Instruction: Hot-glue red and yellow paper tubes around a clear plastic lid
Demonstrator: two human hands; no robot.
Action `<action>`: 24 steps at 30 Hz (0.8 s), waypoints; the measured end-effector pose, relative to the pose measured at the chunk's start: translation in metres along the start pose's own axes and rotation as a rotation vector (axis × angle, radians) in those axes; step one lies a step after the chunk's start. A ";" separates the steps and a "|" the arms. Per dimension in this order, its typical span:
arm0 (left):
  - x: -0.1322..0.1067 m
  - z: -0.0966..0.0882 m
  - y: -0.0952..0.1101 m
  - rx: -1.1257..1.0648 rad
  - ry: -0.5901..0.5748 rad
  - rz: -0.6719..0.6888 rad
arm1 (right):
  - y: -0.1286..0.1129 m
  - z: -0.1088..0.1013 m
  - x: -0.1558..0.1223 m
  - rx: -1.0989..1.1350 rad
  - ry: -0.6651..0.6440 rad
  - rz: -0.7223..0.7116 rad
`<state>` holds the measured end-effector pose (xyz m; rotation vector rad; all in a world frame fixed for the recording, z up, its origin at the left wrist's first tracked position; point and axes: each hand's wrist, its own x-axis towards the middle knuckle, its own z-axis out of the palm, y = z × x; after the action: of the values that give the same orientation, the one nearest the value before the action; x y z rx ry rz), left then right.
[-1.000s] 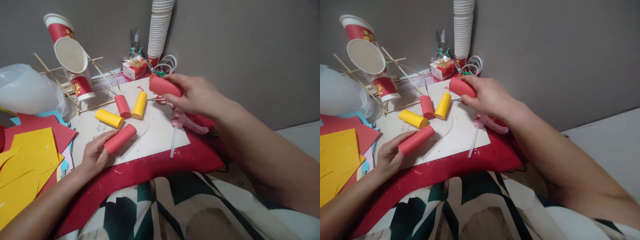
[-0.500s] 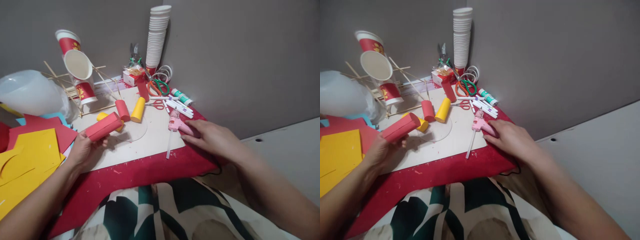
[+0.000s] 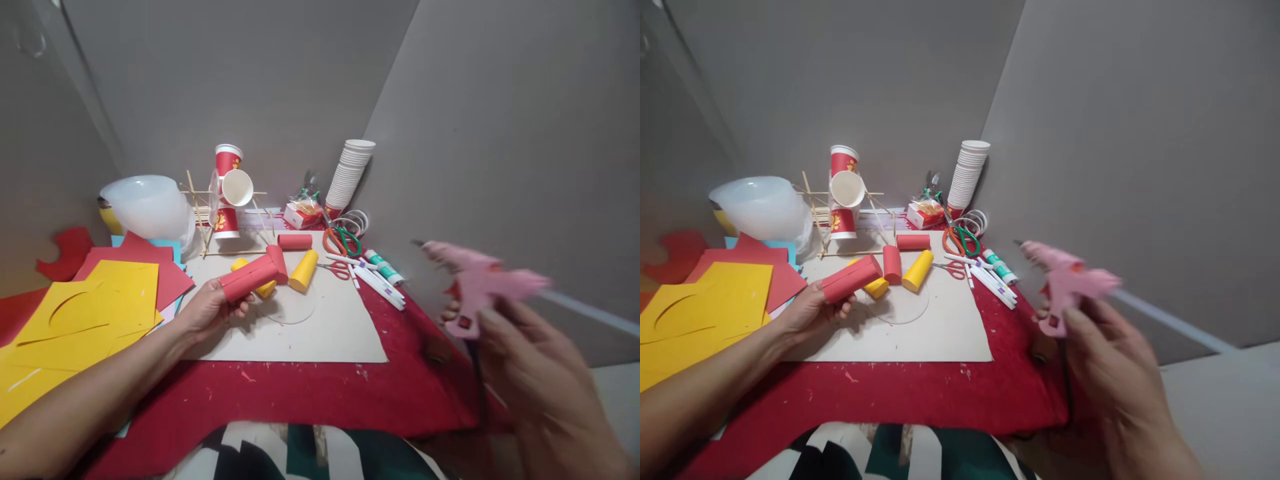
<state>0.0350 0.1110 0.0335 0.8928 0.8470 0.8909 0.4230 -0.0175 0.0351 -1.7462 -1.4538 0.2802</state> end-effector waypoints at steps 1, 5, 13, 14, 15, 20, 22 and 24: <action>0.000 0.001 0.000 0.017 -0.002 0.019 | -0.012 0.001 0.001 0.205 0.100 0.075; -0.004 0.007 0.002 0.165 -0.050 0.112 | -0.061 0.031 0.008 0.518 -0.155 0.136; -0.014 0.017 -0.001 0.355 -0.107 0.201 | -0.097 0.118 0.011 0.773 -0.312 0.144; -0.014 0.019 -0.002 0.365 -0.104 0.209 | -0.097 0.121 0.010 0.777 -0.310 0.140; -0.013 0.020 -0.003 0.377 -0.102 0.215 | -0.096 0.124 0.009 0.774 -0.302 0.138; -0.011 0.023 -0.007 0.427 -0.099 0.236 | -0.084 0.123 0.003 0.659 -0.247 0.143; -0.013 0.024 -0.008 0.441 -0.082 0.239 | -0.083 0.121 0.001 0.613 -0.211 0.144; -0.017 0.026 -0.011 0.447 -0.079 0.228 | -0.085 0.119 -0.001 0.638 -0.228 0.150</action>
<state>0.0547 0.0851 0.0374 1.4268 0.9038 0.8689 0.2872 0.0337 0.0191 -1.3213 -1.2014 0.9380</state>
